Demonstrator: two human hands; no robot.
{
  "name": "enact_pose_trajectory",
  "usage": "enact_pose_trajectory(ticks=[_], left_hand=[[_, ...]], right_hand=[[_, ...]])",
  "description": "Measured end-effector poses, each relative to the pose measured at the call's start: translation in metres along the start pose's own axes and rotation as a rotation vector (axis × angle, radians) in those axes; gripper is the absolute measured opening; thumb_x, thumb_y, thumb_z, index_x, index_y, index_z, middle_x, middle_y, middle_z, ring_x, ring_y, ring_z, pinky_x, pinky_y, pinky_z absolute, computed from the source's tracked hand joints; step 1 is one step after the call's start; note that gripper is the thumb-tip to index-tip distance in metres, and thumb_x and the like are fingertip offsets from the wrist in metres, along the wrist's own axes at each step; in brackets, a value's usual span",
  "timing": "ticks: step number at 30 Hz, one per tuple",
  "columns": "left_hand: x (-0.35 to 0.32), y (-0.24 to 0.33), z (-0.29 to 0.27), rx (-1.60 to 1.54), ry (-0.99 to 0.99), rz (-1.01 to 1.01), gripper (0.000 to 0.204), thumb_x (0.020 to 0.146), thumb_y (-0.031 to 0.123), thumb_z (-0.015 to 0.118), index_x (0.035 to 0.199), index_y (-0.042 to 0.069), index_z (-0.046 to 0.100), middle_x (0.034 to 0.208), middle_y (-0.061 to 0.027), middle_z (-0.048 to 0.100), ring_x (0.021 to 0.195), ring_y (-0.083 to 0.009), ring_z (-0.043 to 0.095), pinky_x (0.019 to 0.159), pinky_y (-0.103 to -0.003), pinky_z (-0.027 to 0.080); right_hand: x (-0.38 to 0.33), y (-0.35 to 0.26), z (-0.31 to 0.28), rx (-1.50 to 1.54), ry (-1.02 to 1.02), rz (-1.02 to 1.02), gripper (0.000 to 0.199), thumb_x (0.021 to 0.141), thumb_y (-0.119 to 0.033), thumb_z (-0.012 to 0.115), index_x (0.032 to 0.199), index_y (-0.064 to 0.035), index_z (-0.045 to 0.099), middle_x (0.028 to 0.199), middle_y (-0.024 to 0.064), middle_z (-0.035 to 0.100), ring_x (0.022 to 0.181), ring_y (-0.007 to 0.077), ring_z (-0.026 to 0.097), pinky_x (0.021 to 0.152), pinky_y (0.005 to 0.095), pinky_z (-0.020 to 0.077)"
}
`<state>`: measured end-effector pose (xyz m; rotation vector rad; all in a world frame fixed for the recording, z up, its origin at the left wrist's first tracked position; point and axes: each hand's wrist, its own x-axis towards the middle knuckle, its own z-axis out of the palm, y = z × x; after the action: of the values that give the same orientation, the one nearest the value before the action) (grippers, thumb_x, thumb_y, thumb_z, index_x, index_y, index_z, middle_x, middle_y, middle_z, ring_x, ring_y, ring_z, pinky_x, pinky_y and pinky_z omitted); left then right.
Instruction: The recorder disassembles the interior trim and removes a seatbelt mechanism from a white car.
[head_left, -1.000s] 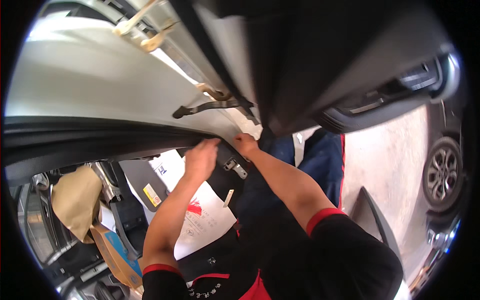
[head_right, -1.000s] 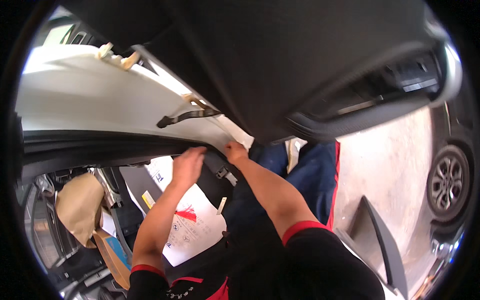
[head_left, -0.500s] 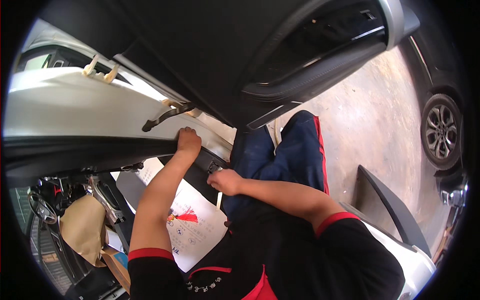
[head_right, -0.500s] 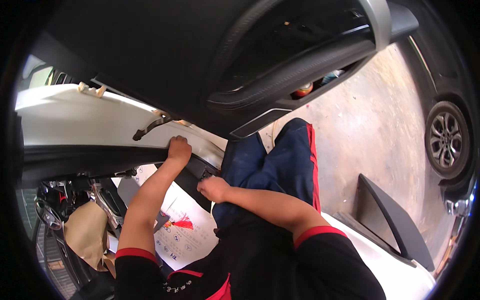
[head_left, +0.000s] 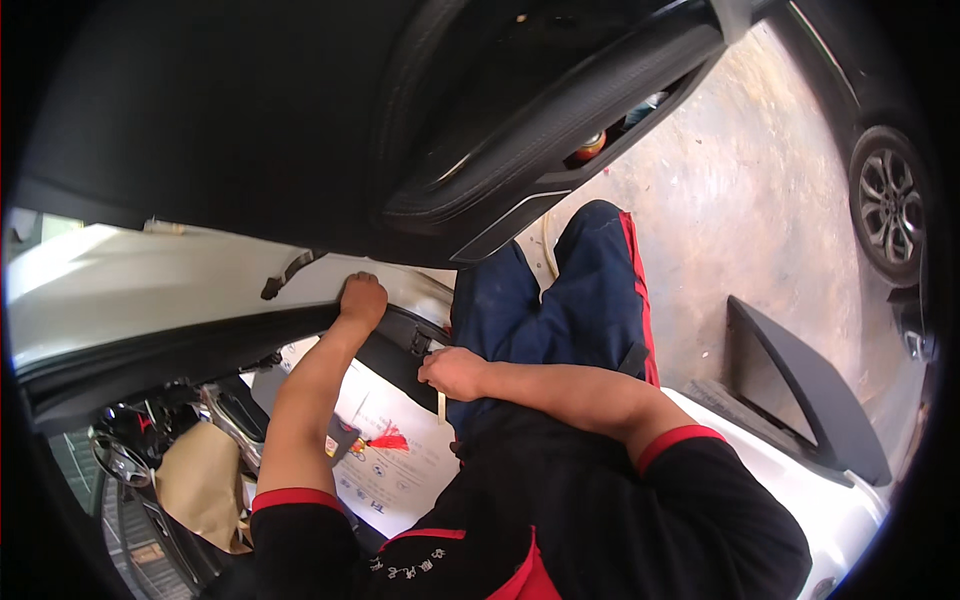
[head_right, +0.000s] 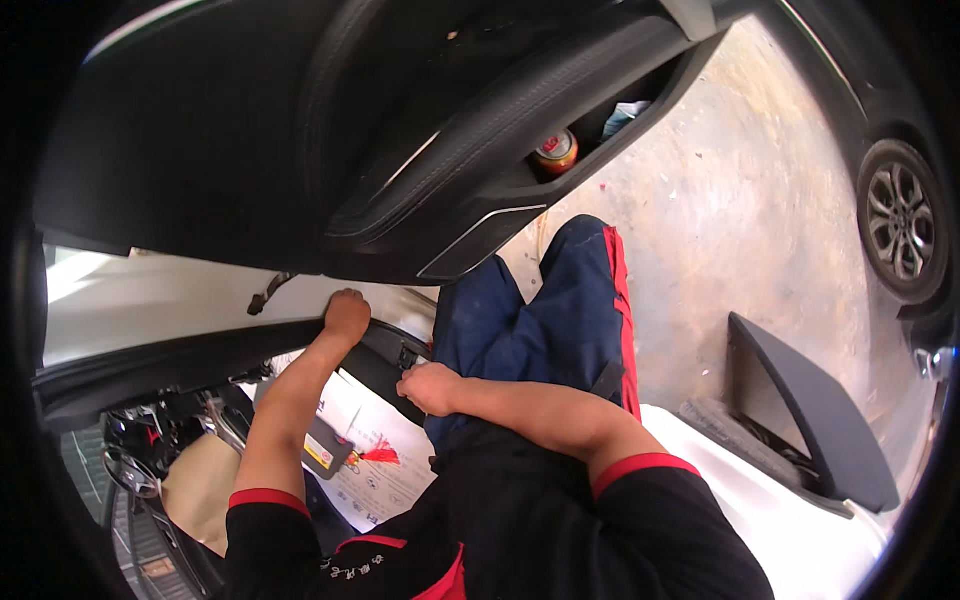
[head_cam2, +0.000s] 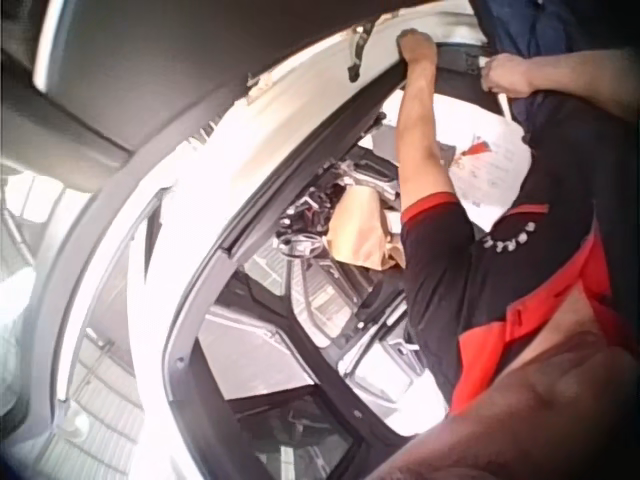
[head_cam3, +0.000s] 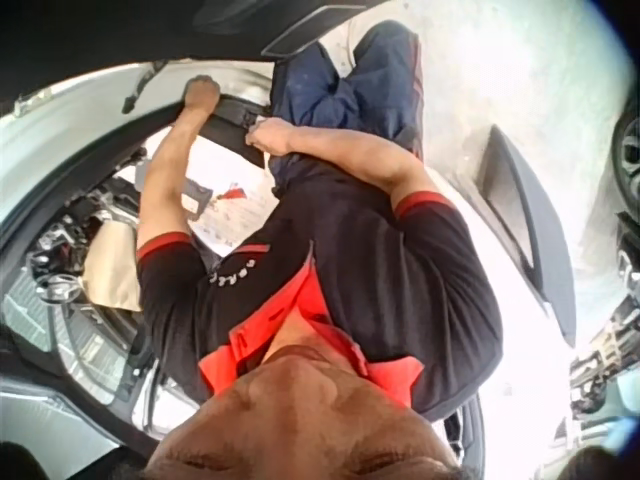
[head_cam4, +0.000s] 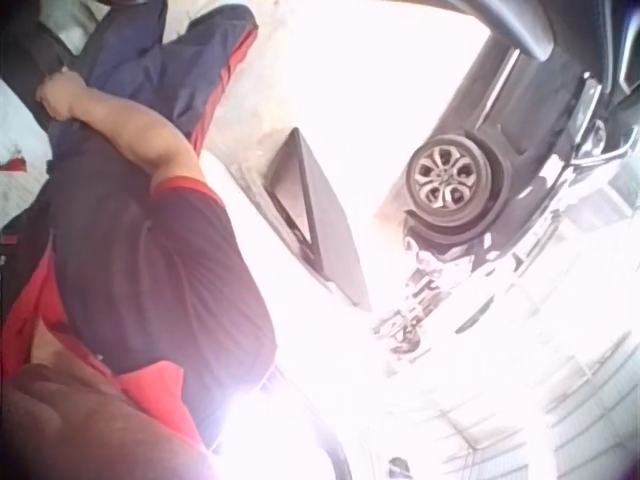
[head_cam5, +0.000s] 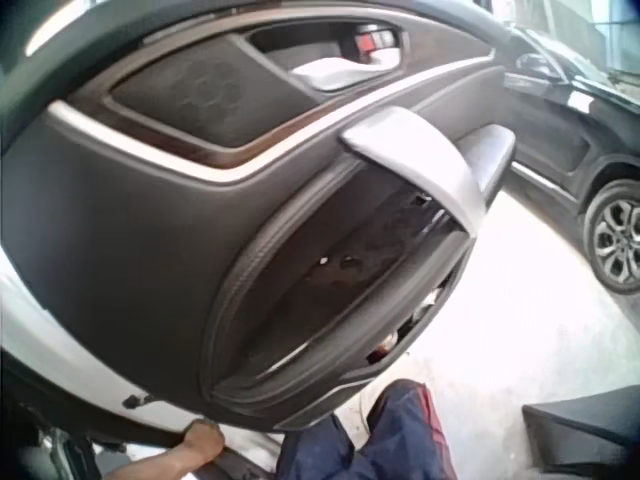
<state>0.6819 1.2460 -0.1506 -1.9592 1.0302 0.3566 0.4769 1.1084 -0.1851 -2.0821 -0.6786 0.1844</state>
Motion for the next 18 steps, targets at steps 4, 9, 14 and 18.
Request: enact_pose_trajectory(ticks=[4, 9, 14, 18], left_hand=[[0.008, -0.003, -0.005, -0.161, -0.074, 0.129, 0.024, 0.081, 0.029, 0.073, 0.096, 0.011, 0.077, 0.106, -0.0087, 0.07, 0.107, -0.0281, 0.065, 0.09, -0.041, 0.051], [0.026, -0.001, 0.014, -0.144, -0.131, 0.21, 0.017, 0.083, 0.02, 0.068, 0.094, 0.011, 0.077, 0.104, -0.0103, 0.071, 0.101, -0.0281, 0.068, 0.085, -0.044, 0.054], [0.029, 0.004, 0.035, -0.083, 0.185, 0.193, 0.018, 0.082, 0.015, 0.064, 0.095, 0.009, 0.075, 0.104, -0.012, 0.071, 0.102, -0.0285, 0.068, 0.085, -0.041, 0.054], [0.025, 0.003, 0.029, -0.163, 0.089, 0.191, 0.018, 0.082, 0.022, 0.066, 0.091, 0.011, 0.076, 0.099, -0.0108, 0.071, 0.1, -0.0293, 0.068, 0.086, -0.042, 0.054]], right_hand=[[-0.004, 0.0, -0.005, 0.026, 0.012, 0.018, 0.016, 0.084, -0.014, 0.062, 0.097, -0.0065, 0.068, 0.095, 0.0135, 0.067, 0.098, 0.0336, 0.065, 0.086, 0.0434, 0.0521], [-0.01, 0.002, -0.006, 0.048, 0.065, -0.005, 0.013, 0.082, -0.013, 0.064, 0.091, -0.005, 0.068, 0.095, 0.0155, 0.067, 0.097, 0.0341, 0.065, 0.085, 0.0444, 0.052], [-0.011, 0.003, -0.007, 0.043, 0.077, 0.0, 0.013, 0.082, -0.013, 0.064, 0.091, -0.0052, 0.068, 0.095, 0.0156, 0.067, 0.097, 0.0341, 0.065, 0.086, 0.0443, 0.052], [-0.01, 0.002, -0.006, 0.042, 0.048, 0.022, 0.013, 0.082, -0.013, 0.064, 0.091, -0.0051, 0.068, 0.096, 0.0156, 0.067, 0.098, 0.0345, 0.065, 0.086, 0.0449, 0.0523]])
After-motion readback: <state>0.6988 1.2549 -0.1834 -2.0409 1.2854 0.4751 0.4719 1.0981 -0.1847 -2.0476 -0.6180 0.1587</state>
